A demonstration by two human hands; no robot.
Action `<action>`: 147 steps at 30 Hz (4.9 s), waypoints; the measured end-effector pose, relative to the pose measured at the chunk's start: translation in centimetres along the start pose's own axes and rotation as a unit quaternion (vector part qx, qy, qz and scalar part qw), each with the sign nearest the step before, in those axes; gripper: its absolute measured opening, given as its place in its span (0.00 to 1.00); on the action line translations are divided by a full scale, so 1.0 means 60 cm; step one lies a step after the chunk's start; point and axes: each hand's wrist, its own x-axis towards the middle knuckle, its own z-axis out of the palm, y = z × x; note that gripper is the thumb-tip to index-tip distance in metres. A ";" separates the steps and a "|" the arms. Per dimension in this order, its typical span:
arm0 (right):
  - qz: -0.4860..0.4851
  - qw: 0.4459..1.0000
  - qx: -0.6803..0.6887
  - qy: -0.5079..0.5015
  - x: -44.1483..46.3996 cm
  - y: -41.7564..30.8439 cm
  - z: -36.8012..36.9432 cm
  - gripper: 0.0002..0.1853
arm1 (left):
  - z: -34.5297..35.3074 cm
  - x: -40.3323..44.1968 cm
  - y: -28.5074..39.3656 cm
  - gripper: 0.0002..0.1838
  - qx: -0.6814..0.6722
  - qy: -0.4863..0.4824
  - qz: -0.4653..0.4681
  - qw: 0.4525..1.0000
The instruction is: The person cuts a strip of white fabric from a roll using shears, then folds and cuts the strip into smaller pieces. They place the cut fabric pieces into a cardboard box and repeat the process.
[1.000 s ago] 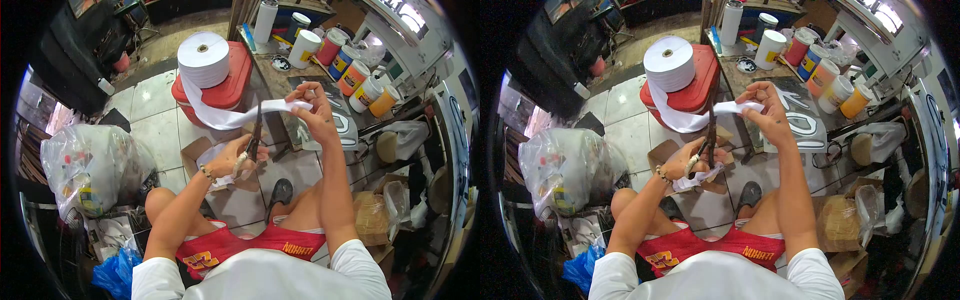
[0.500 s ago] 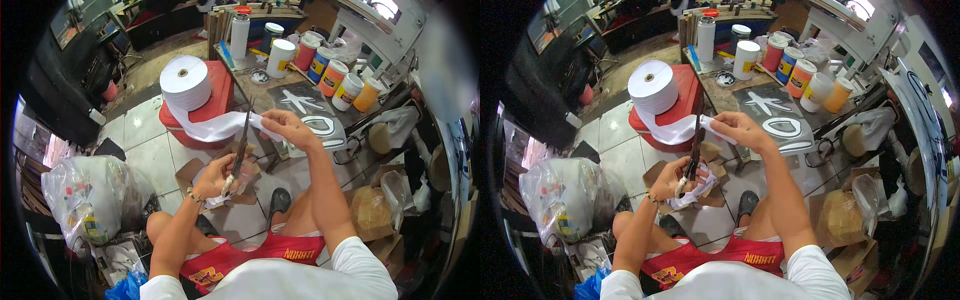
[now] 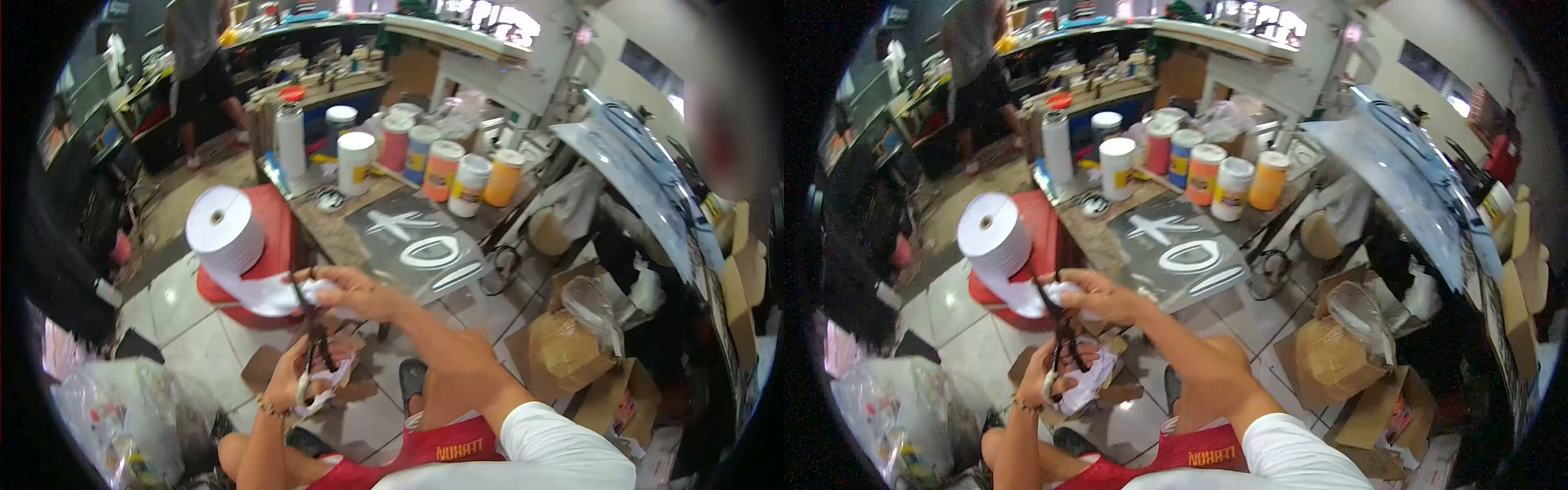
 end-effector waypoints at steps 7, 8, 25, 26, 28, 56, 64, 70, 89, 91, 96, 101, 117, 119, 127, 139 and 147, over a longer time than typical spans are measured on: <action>-0.004 0.997 -0.072 -0.012 0.004 0.012 0.001 0.16 | 0.000 -0.002 -0.001 0.54 0.030 0.014 0.054 0.998; -0.006 0.996 -0.085 -0.005 -0.002 0.002 0.000 0.17 | -0.014 -0.004 -0.014 0.48 0.044 0.027 0.025 0.998; -0.023 0.991 -0.127 0.034 0.017 0.068 -0.010 0.16 | -0.034 -0.001 0.013 0.39 0.037 0.158 -0.004 0.987; 0.021 0.983 -0.183 0.007 0.015 0.073 -0.008 0.15 | -0.028 -0.005 0.027 0.39 0.075 0.170 0.029 0.982; 0.033 0.981 -0.191 -0.006 0.019 0.128 0.008 0.15 | -0.072 -0.013 0.018 0.43 0.070 0.124 0.103 0.984; -0.128 0.947 0.002 0.294 0.027 0.023 -0.074 0.19 | -0.055 -0.008 -0.045 0.46 0.017 -0.043 -0.111 0.993; -0.078 0.975 -0.102 0.182 -0.023 -0.037 -0.049 0.21 | -0.045 0.018 -0.043 0.42 0.029 -0.042 -0.072 0.996; -0.033 0.985 -0.144 0.089 -0.035 -0.054 -0.044 0.29 | -0.052 0.012 -0.008 0.49 0.040 0.014 0.012 0.999; 0.120 0.959 -0.240 0.088 -0.019 -0.032 -0.034 0.16 | -0.025 0.002 -0.009 0.40 0.100 0.019 -0.014 0.995; 0.064 0.978 -0.186 0.062 -0.021 -0.030 -0.027 0.15 | -0.022 0.001 -0.007 0.41 0.086 0.012 -0.016 0.996; -0.019 0.970 -0.240 0.038 -0.020 -0.032 -0.005 0.14 | -0.008 -0.003 0.003 0.51 0.090 -0.024 0.039 0.995; -0.098 0.954 -0.281 0.036 -0.012 -0.026 0.011 0.14 | -0.006 -0.005 0.006 0.53 0.103 -0.009 0.081 0.991; 0.044 0.999 -0.008 -0.013 -0.002 0.002 0.014 0.19 | -0.011 -0.004 0.010 0.43 0.139 0.022 0.126 0.982; 0.011 0.999 -0.033 -0.020 0.001 0.002 0.012 0.19 | -0.021 -0.004 -0.002 0.43 0.135 0.026 0.101 0.985; 0.002 0.991 -0.132 -0.001 -0.004 0.026 -0.007 0.16 | -0.021 0.000 -0.008 0.43 0.131 0.008 0.042 0.990; -0.199 0.900 -0.386 -0.034 0.008 0.066 0.002 0.15 | -0.044 -0.009 0.037 0.38 0.069 0.140 0.078 0.985; -0.057 0.886 -0.448 -0.102 0.024 0.199 0.049 0.14 | -0.077 -0.031 0.064 0.39 0.083 0.217 0.152 0.961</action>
